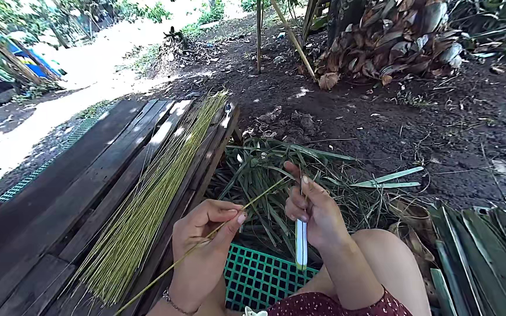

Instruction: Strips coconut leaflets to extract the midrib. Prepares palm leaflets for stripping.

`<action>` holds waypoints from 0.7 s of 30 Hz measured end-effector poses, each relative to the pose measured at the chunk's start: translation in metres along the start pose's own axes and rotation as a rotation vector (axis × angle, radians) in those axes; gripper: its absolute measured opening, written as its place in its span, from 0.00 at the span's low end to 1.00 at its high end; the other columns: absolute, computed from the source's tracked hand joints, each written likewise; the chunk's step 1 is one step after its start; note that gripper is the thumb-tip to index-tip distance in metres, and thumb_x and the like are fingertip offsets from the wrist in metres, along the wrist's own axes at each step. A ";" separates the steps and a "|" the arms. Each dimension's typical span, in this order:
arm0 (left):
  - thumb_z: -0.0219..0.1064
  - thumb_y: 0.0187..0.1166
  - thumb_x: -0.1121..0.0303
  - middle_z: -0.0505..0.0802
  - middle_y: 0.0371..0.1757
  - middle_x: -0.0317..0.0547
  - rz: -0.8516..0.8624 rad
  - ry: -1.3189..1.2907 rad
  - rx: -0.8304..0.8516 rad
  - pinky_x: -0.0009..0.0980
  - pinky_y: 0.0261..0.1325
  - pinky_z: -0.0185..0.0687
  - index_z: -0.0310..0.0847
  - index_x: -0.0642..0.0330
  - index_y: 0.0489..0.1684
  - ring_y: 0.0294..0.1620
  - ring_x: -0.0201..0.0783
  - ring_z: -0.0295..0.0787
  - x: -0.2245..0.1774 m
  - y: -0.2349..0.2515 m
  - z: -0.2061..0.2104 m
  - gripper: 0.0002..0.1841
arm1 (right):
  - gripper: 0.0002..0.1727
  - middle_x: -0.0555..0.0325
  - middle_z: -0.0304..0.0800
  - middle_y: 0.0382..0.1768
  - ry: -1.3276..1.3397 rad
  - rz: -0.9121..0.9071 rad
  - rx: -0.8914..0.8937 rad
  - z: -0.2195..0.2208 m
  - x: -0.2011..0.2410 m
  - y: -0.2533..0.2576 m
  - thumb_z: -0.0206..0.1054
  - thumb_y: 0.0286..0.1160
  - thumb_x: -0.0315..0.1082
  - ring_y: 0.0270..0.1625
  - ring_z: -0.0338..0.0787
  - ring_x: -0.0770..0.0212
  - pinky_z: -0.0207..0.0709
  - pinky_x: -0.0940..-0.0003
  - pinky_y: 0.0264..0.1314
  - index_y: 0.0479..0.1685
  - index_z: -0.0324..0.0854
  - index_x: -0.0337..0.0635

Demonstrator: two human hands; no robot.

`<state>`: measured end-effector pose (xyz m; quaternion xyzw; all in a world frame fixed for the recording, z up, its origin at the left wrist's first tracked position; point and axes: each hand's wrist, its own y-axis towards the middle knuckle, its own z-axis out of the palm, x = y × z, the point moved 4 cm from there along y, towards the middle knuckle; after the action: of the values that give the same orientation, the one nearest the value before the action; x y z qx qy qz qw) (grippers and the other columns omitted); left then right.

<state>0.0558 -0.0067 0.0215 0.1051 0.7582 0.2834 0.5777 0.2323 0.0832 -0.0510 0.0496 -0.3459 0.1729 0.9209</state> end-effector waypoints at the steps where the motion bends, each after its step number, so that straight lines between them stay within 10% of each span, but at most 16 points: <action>1: 0.76 0.71 0.75 0.97 0.44 0.30 0.020 0.013 0.010 0.21 0.47 0.92 0.89 0.52 0.35 0.42 0.25 0.95 0.000 0.000 0.001 0.05 | 0.23 0.75 0.71 0.13 0.006 0.033 0.107 0.005 -0.002 -0.006 0.40 0.91 0.35 0.12 0.70 0.81 0.69 0.86 0.18 0.76 0.70 0.39; 8: 0.73 0.74 0.74 0.94 0.44 0.35 0.257 0.192 0.080 0.18 0.56 0.87 0.85 0.58 0.33 0.52 0.24 0.91 -0.003 -0.002 0.007 0.03 | 0.21 0.81 0.74 0.23 -0.009 0.267 0.590 0.052 -0.014 -0.040 0.53 0.88 0.36 0.19 0.69 0.86 0.62 0.91 0.20 0.77 0.68 0.43; 17: 0.72 0.76 0.73 0.94 0.43 0.37 0.374 0.280 0.088 0.14 0.52 0.86 0.81 0.60 0.30 0.49 0.22 0.91 -0.006 -0.002 0.001 0.06 | 0.25 0.74 0.71 0.12 -0.066 0.041 0.137 0.016 0.002 0.000 0.37 0.90 0.31 0.12 0.68 0.81 0.66 0.87 0.18 0.75 0.75 0.39; 21: 0.72 0.76 0.74 0.94 0.43 0.37 0.378 0.280 0.088 0.15 0.53 0.86 0.81 0.60 0.31 0.49 0.22 0.91 -0.003 -0.002 0.000 0.06 | 0.23 0.79 0.71 0.14 -0.010 0.145 0.330 0.023 -0.010 -0.013 0.47 0.90 0.37 0.14 0.70 0.83 0.67 0.88 0.20 0.78 0.69 0.39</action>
<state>0.0575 -0.0094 0.0227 0.2299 0.8095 0.3651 0.3983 0.2157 0.0630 -0.0393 0.1756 -0.3199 0.2931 0.8837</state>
